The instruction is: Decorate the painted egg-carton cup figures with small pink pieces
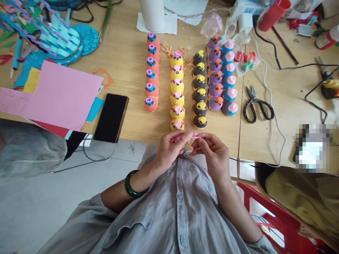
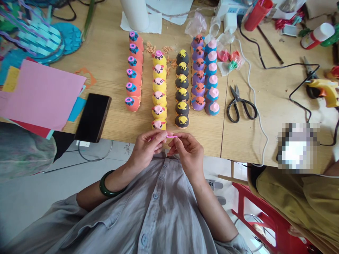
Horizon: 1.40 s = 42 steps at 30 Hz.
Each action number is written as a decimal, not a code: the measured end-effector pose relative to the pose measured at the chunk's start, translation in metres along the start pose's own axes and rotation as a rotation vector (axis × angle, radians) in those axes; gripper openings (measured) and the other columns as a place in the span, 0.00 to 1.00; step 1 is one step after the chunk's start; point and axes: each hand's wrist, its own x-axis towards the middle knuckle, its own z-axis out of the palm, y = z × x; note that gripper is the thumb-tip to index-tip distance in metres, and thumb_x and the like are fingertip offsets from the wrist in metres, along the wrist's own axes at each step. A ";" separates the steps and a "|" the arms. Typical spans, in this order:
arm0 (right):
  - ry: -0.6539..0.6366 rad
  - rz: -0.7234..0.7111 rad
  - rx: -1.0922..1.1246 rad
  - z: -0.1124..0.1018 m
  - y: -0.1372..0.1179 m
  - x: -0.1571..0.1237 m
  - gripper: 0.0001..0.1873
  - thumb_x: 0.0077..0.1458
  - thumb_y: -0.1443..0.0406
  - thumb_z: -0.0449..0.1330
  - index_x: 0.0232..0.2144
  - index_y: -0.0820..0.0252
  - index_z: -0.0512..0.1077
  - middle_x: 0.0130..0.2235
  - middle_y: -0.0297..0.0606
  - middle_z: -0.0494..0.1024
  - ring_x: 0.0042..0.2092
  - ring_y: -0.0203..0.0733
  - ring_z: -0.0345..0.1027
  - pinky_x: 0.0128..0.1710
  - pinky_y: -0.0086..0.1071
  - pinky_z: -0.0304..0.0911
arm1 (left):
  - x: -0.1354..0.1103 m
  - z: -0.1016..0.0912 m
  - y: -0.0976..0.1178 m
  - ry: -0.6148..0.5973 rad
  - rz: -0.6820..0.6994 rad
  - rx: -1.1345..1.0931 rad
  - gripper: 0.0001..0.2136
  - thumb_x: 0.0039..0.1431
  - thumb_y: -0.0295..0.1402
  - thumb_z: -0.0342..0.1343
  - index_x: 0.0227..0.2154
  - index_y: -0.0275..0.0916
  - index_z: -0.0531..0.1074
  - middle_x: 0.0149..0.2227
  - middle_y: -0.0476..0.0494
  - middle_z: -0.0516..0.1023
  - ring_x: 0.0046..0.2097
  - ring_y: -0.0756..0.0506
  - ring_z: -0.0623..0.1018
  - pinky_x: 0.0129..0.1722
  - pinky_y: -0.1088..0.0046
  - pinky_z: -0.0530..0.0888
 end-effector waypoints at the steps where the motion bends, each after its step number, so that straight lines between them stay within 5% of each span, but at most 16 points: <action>1: 0.004 -0.008 -0.007 0.001 0.000 0.000 0.10 0.56 0.58 0.68 0.36 0.58 0.77 0.28 0.31 0.79 0.24 0.33 0.72 0.26 0.29 0.75 | 0.000 -0.001 -0.001 0.007 0.027 0.027 0.15 0.58 0.45 0.64 0.37 0.38 0.83 0.27 0.52 0.67 0.21 0.58 0.57 0.18 0.81 0.55; 7: 0.035 -0.042 -0.027 0.004 0.000 -0.001 0.10 0.57 0.58 0.67 0.37 0.57 0.77 0.28 0.31 0.76 0.27 0.33 0.70 0.27 0.30 0.76 | -0.002 -0.003 -0.002 0.034 0.155 0.196 0.14 0.61 0.44 0.62 0.37 0.38 0.83 0.28 0.50 0.67 0.24 0.56 0.61 0.20 0.79 0.59; 17: 0.081 -0.392 -0.360 0.002 0.010 -0.006 0.09 0.65 0.66 0.59 0.43 0.52 0.78 0.42 0.36 0.78 0.34 0.35 0.73 0.30 0.30 0.77 | -0.005 -0.003 0.000 -0.034 0.066 0.204 0.16 0.59 0.46 0.63 0.37 0.37 0.81 0.22 0.53 0.64 0.22 0.55 0.60 0.19 0.78 0.58; 23: 0.062 -0.459 -0.473 0.002 0.011 -0.005 0.12 0.64 0.67 0.58 0.47 0.50 0.79 0.45 0.39 0.76 0.40 0.39 0.76 0.30 0.31 0.79 | -0.005 -0.002 0.003 -0.025 0.072 0.196 0.19 0.59 0.50 0.61 0.28 0.36 0.77 0.23 0.51 0.69 0.21 0.55 0.60 0.19 0.77 0.59; 30: 0.129 -0.506 -0.510 0.001 0.017 -0.003 0.13 0.64 0.69 0.58 0.48 0.51 0.75 0.41 0.36 0.76 0.39 0.38 0.74 0.34 0.33 0.79 | -0.006 -0.003 0.006 -0.020 0.211 0.379 0.16 0.65 0.45 0.57 0.35 0.36 0.81 0.29 0.46 0.78 0.26 0.52 0.71 0.26 0.77 0.67; 35: 0.146 -0.647 -0.693 0.000 0.019 -0.002 0.10 0.63 0.70 0.58 0.45 0.52 0.73 0.41 0.37 0.78 0.38 0.39 0.74 0.35 0.34 0.77 | -0.004 -0.004 0.008 -0.036 0.376 0.602 0.15 0.66 0.41 0.56 0.30 0.36 0.80 0.30 0.43 0.80 0.32 0.49 0.76 0.32 0.76 0.70; 42: 0.080 -0.817 -0.922 -0.005 0.018 0.001 0.19 0.63 0.73 0.55 0.54 0.52 0.69 0.41 0.40 0.79 0.41 0.45 0.73 0.38 0.40 0.76 | -0.004 -0.005 0.007 -0.075 0.421 0.676 0.10 0.65 0.36 0.57 0.34 0.36 0.81 0.33 0.42 0.83 0.33 0.48 0.78 0.33 0.75 0.72</action>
